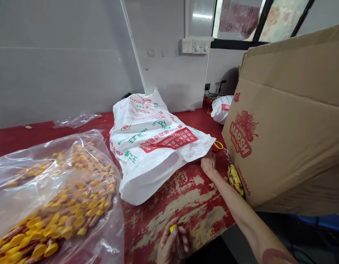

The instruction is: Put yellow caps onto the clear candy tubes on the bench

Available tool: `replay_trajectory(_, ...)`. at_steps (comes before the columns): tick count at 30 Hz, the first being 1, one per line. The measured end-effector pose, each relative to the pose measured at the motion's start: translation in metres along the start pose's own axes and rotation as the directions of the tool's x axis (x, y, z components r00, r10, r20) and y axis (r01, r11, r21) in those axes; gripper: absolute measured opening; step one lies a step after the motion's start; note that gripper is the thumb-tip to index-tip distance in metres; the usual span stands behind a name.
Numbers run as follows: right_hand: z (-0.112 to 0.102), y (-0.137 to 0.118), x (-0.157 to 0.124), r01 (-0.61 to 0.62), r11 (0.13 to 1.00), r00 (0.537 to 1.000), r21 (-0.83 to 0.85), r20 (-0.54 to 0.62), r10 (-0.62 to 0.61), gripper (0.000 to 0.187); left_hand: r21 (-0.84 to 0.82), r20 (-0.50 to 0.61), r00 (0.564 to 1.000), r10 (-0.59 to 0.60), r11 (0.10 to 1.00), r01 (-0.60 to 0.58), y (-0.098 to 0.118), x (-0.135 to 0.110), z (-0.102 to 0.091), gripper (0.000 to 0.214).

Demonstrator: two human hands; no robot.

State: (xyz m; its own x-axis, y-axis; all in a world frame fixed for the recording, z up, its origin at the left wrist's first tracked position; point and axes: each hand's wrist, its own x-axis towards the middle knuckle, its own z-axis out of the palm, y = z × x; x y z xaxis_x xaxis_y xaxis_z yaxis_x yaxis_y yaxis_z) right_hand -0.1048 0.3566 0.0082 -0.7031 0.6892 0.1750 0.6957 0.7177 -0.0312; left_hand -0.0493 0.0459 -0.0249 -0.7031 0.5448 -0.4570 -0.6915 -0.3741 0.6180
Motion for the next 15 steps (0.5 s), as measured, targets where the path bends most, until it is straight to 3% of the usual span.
replay_trajectory(3, -0.007, 0.008, -0.001, -0.068, 0.997, 0.998, -0.033, -0.007, 0.068, 0.031, -0.009, -0.021, 0.999, 0.033, 0.999, -0.033, 0.0, -0.007, 0.01, 0.049)
replay_trajectory(6, -0.021, 0.011, -0.016, -0.04, 0.998, 0.999, -0.045, 0.009, 0.041, 0.03, -0.023, -0.012, 0.999, 0.038, 0.999, -0.038, 0.003, -0.011, 0.015, 0.052)
replay_trajectory(10, -0.043, 0.006, -0.065, 0.155, 0.988, 0.981, -0.016, 0.117, -0.152, 0.029, -0.059, -0.001, 0.999, 0.042, 0.997, -0.042, 0.005, -0.011, 0.012, 0.057)
replay_trajectory(15, -0.068, -0.008, -0.123, 0.459, 0.888, 0.859, 0.014, 0.247, -0.448, 0.025, -0.102, 0.057, 0.998, -0.017, 0.994, 0.023, 0.008, -0.011, 0.004, 0.048)
